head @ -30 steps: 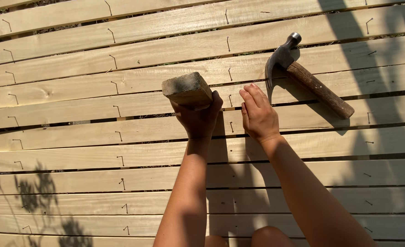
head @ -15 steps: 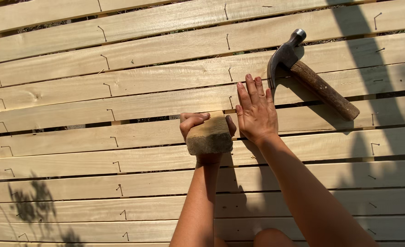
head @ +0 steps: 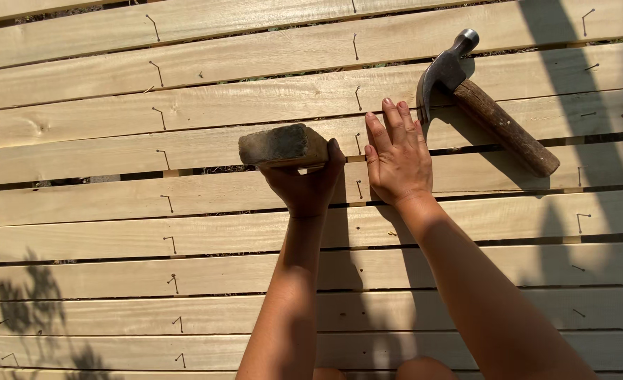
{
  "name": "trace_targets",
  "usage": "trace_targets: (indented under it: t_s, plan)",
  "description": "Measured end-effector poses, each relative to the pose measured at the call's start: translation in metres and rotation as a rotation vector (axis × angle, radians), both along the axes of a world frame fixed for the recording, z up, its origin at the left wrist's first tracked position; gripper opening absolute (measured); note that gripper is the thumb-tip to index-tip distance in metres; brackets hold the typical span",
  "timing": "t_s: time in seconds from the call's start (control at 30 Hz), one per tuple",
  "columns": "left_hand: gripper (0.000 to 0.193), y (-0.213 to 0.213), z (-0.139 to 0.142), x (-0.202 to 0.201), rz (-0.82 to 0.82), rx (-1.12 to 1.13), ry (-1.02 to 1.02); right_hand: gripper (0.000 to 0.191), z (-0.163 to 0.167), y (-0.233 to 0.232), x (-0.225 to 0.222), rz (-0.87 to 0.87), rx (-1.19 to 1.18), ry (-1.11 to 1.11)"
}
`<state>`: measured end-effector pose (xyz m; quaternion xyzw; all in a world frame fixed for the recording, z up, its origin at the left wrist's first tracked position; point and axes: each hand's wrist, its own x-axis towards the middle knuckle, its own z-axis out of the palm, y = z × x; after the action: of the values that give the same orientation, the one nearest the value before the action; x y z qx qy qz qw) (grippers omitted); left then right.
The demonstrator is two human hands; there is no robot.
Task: The person hammers nails into a frame of horizontal wooden slats outdoors, using a claw hammer to drive protruding nails flush into the boards. They press on the slats to hold them steady, reposition a small wood block, and work along different sections of the slatted panel.
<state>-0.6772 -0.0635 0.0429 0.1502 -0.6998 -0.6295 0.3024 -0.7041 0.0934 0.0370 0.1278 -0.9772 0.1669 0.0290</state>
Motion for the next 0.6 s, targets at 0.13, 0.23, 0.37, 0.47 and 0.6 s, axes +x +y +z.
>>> trace_targets:
  t_s: [0.13,0.23,0.37,0.47,0.6]
  plan:
    - [0.062,0.0,-0.001,0.002,-0.007,-0.109,0.031,0.053,0.002,-0.002,0.0,0.008,-0.044,0.009]
    - [0.056,0.002,-0.003,0.001,-0.02,-0.263,0.011,0.053,0.0,-0.001,0.002,-0.01,-0.081,0.015]
    - [0.062,0.012,-0.008,-0.004,-0.006,-0.174,-0.04,0.053,-0.005,0.003,0.005,-0.022,-0.069,0.012]
    - [0.053,0.013,-0.01,-0.006,0.046,-0.492,0.022,0.052,-0.007,0.005,0.006,-0.024,-0.06,0.005]
    - [0.056,0.006,-0.011,0.004,-0.085,-0.446,-0.061,0.05,-0.006,0.004,0.004,-0.039,-0.058,0.0]
